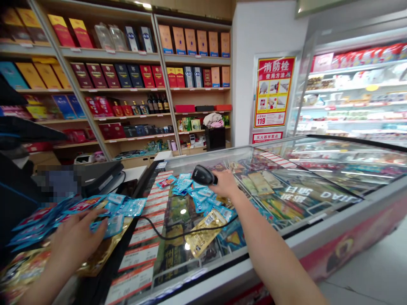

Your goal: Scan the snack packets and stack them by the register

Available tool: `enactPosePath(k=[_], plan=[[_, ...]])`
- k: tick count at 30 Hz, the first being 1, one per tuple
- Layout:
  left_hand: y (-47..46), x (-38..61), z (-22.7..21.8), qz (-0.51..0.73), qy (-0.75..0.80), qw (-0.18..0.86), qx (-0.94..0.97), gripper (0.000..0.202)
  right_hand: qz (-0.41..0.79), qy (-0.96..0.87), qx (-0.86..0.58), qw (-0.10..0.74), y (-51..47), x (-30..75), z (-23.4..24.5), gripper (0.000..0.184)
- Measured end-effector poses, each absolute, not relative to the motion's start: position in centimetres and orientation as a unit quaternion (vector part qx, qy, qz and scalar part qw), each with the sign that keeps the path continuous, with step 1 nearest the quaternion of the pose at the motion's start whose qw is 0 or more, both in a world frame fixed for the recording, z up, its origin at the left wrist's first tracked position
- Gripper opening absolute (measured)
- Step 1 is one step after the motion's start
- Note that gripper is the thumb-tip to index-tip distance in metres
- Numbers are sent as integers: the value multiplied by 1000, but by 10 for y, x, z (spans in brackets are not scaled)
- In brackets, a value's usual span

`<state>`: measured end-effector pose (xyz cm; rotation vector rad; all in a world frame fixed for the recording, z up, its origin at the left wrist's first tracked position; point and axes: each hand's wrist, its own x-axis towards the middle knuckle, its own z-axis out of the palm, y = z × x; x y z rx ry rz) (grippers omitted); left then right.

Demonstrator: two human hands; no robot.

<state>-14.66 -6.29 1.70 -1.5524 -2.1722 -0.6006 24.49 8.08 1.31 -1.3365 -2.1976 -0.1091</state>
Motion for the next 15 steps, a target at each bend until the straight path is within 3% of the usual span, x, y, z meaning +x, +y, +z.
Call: enactPosePath(k=[3, 6, 10, 15], plan=[[-48, -117, 20, -271, -703, 159, -639, 39, -49, -809, -515, 280, 81, 248, 17, 28], [-42, -64, 21, -283, -626, 28, -726, 36, -47, -798, -533, 276, 81, 251, 21, 26], [-52, 10, 15, -162, -570, -100, -799, 28, -42, -786, -542, 295, 83, 255, 23, 26], [-65, 55, 6, -58, -574, -104, -810, 37, -56, -768, -554, 317, 87, 259, 22, 28]])
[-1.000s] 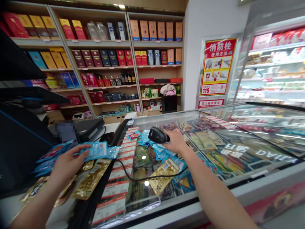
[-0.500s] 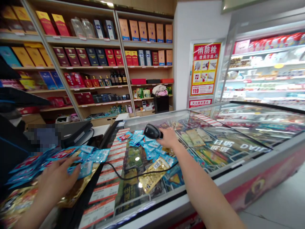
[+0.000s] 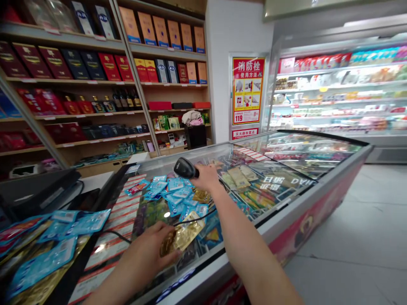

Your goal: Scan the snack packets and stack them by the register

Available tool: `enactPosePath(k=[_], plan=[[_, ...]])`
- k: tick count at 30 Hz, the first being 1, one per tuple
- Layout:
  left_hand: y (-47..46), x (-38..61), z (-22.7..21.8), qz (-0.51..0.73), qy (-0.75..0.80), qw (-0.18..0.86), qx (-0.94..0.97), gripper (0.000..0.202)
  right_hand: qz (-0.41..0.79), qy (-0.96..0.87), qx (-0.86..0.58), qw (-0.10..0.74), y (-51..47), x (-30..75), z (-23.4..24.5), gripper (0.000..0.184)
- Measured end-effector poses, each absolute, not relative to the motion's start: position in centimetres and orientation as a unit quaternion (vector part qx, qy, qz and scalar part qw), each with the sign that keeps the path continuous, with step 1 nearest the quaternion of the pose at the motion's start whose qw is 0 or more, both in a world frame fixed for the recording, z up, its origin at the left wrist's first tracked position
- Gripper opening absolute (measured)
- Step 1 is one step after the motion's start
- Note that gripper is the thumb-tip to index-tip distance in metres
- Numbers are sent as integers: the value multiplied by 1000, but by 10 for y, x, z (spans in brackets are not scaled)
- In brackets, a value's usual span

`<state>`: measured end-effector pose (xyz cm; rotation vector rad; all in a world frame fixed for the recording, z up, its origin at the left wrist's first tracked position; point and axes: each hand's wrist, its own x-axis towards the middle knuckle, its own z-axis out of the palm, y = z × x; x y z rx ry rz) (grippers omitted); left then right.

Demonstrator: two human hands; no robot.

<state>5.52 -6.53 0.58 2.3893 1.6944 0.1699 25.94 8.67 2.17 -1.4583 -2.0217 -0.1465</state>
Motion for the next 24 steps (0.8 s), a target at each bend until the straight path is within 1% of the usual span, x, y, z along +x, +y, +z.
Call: enactPosePath(k=[3, 8, 10, 13, 15, 17, 19, 21, 22, 24], plan=[[-63, 59, 2, 47, 588, 100, 802, 47, -58, -765, -556, 320, 88, 260, 21, 27], [-53, 48, -6, 83, 596, 191, 775, 41, -57, -770, -550, 319, 86, 259, 22, 27], [-48, 39, -4, 134, 585, 240, 763, 35, -56, -771, -553, 312, 85, 259, 22, 28], [-40, 18, 12, 218, 555, 323, 735, 24, -48, -774, -556, 300, 85, 258, 22, 27], [-33, 2, 27, 264, 548, 383, 695, 29, -44, -777, -552, 299, 86, 257, 21, 29], [-24, -13, 39, 335, 550, 417, 641, 41, -42, -780, -548, 299, 86, 257, 20, 33], [-15, -23, 43, 441, 555, 409, 575, 51, -40, -782, -545, 301, 86, 256, 20, 36], [-7, -28, 37, 540, 570, 356, 507, 55, -36, -784, -538, 307, 85, 255, 20, 35], [-4, -28, 32, 573, 579, 322, 482, 55, -33, -788, -529, 312, 84, 254, 20, 34], [-1, -29, 21, 599, 596, 262, 465, 51, -25, -804, -502, 318, 82, 251, 22, 31]])
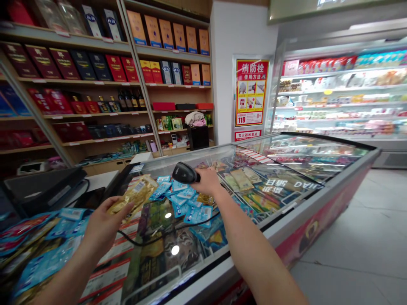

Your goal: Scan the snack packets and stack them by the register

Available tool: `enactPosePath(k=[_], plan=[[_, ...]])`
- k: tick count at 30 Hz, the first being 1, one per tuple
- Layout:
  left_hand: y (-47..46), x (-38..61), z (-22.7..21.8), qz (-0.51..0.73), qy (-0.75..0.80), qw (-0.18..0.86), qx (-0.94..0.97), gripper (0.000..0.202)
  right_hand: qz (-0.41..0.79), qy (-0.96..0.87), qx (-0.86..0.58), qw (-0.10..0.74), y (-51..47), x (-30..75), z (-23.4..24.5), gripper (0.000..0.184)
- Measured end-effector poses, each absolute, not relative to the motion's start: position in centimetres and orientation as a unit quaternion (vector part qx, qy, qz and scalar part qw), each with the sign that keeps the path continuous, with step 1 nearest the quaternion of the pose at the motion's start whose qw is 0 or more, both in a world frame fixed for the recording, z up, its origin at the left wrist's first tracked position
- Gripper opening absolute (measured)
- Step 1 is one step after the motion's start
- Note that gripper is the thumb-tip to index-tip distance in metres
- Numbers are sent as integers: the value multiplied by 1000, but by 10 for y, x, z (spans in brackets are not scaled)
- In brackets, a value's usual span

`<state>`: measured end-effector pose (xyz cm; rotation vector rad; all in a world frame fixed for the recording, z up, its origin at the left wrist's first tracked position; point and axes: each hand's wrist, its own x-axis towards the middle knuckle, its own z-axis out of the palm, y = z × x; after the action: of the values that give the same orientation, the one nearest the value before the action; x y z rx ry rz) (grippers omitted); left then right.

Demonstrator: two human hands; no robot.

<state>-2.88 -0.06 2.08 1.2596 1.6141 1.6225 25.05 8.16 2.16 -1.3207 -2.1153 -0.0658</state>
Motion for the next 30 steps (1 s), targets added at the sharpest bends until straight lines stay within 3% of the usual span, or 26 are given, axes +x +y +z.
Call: enactPosePath(k=[11, 25, 30], plan=[[0, -28, 1, 558, 625, 122, 532, 32, 0, -878, -386, 281, 63, 220, 23, 22], [-1, -29, -2, 549, 635, 106, 533, 29, -14, -872, -389, 297, 66, 220, 19, 20], [-8, -44, 13, 563, 649, 73, 507, 38, 2, -861, -398, 317, 69, 229, 19, 24]])
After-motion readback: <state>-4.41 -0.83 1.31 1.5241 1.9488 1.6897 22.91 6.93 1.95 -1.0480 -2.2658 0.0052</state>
